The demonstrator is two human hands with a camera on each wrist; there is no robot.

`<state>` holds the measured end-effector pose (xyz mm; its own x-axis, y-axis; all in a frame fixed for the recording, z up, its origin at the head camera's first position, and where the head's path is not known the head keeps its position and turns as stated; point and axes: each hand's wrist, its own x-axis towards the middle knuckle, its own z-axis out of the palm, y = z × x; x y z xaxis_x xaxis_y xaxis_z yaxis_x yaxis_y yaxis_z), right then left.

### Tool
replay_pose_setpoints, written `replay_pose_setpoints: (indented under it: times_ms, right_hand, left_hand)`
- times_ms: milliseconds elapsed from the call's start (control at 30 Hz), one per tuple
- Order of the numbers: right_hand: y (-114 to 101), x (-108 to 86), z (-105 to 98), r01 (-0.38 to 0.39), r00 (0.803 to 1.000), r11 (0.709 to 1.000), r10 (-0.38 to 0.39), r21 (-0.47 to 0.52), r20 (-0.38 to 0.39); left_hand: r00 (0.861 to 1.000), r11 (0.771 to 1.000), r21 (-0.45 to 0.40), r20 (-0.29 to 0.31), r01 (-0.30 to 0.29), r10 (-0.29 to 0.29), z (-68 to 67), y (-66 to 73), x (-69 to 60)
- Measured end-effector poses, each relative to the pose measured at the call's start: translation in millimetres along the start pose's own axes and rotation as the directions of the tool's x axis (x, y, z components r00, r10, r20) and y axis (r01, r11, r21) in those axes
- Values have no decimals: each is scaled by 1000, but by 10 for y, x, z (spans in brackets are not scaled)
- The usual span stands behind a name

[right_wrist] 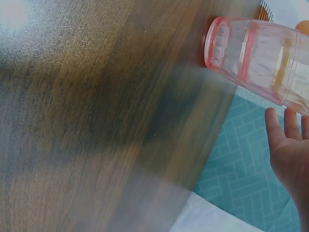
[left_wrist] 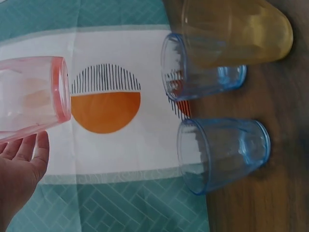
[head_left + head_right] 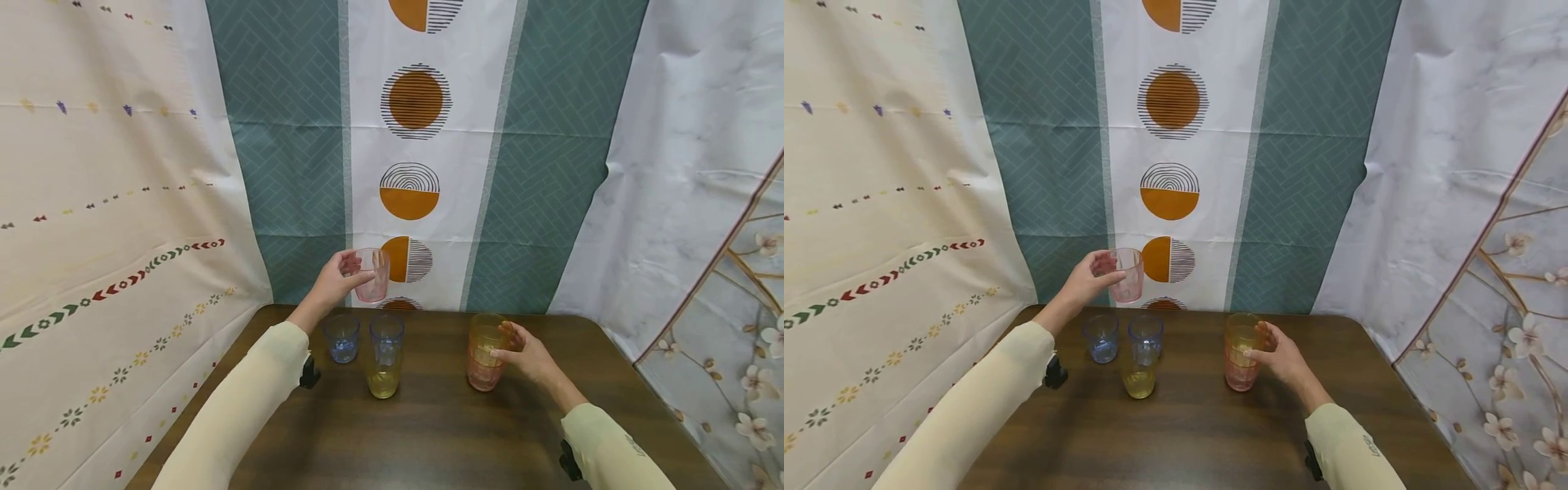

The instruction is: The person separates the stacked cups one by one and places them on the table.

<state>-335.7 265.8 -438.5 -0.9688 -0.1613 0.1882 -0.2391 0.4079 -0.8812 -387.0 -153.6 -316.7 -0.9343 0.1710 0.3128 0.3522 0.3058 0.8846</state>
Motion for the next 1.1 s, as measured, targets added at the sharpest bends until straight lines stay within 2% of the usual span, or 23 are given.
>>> replay_pose_setpoints:
  times_ms: [367,767,1100]
  right_hand:
    - [-3,4,13,-3,1000,1000,3,5,-1]
    - [49,9,9,-25,1000,999,25,23,-3]
    - [55,7,3,-15,1000,1000,15,8,-3]
  left_hand:
    - [999,999,25,-31,37,-36,-250,-222,-202]
    - [998,997,51,-35,56,-55,-424,-540,-512]
    - [997,998,16,-32,64,-64,-491,-741,-739]
